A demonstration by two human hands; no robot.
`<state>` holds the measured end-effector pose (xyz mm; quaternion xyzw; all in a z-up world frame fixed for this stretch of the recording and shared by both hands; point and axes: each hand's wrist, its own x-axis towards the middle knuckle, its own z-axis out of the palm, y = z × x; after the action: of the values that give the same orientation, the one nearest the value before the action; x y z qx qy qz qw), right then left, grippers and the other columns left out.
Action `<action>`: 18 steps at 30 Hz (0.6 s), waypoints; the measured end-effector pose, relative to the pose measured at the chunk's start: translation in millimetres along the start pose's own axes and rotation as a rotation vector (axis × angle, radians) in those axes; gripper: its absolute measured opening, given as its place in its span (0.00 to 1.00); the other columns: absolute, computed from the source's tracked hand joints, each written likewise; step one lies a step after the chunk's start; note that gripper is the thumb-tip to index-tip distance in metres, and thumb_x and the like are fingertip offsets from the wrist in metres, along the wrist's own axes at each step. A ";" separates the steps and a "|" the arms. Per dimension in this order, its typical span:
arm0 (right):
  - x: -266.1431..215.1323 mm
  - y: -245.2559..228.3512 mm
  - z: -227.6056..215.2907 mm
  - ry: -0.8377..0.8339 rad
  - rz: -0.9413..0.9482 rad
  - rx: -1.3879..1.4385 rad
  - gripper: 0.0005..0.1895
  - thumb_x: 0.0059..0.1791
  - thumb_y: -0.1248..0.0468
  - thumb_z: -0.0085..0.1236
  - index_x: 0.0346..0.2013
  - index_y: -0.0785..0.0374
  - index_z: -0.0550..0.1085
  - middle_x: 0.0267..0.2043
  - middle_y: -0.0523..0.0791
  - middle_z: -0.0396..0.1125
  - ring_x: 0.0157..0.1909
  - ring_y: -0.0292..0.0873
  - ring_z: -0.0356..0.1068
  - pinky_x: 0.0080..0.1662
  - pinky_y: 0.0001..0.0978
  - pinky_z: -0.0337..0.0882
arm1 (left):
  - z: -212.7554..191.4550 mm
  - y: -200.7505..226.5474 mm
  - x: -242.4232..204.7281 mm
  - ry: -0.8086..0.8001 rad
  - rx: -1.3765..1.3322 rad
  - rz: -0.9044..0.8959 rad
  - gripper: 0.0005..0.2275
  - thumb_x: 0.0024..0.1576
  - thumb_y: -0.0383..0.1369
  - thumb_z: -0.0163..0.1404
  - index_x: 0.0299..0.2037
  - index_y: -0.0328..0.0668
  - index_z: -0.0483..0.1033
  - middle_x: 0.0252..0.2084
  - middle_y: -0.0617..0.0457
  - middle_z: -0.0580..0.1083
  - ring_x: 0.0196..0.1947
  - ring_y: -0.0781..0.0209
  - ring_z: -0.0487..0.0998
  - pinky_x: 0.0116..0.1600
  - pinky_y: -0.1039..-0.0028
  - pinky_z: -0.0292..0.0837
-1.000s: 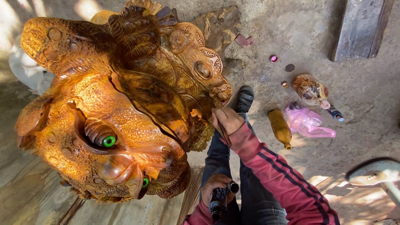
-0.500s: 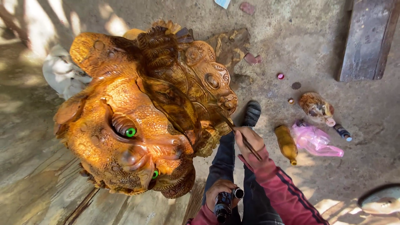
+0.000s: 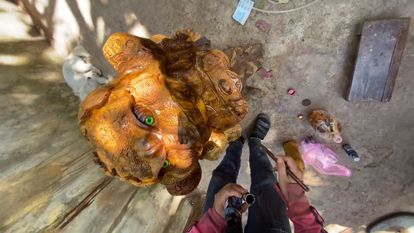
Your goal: Applying a dark stain or paint to a large, detailed wooden toad sculpture using a brush.
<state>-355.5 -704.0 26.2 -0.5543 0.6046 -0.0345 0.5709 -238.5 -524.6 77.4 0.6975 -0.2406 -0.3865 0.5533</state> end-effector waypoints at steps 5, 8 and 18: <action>-11.1 53.4 -18.5 -0.059 -0.309 -0.131 0.19 0.58 0.58 0.44 0.27 0.62 0.73 0.37 0.46 0.66 0.40 0.42 0.67 0.43 0.33 0.68 | 2.9 5.5 -7.1 0.024 -0.014 0.073 0.15 0.49 0.26 0.69 0.37 0.45 0.73 0.39 0.45 0.79 0.40 0.52 0.84 0.46 0.64 0.83; -21.9 73.2 -24.4 -0.298 -0.532 -0.089 0.12 0.56 0.57 0.47 0.39 0.56 0.78 0.37 0.42 0.70 0.38 0.38 0.71 0.40 0.28 0.70 | 3.7 14.8 -12.1 0.033 -0.045 0.122 0.14 0.50 0.27 0.68 0.38 0.44 0.73 0.39 0.45 0.79 0.40 0.51 0.84 0.46 0.64 0.82; -146.1 49.4 -33.1 -0.765 0.052 0.239 0.24 0.48 0.53 0.61 0.50 0.70 0.82 0.13 0.43 0.60 0.15 0.36 0.58 0.21 0.27 0.57 | -27.1 59.9 -82.7 -0.086 -0.147 0.253 0.13 0.51 0.33 0.68 0.39 0.46 0.74 0.42 0.48 0.80 0.42 0.53 0.84 0.50 0.64 0.80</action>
<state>-449.7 -600.9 99.7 -0.4412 0.3541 0.1188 0.8160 -259.5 -461.9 159.8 0.6022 -0.3209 -0.3597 0.6364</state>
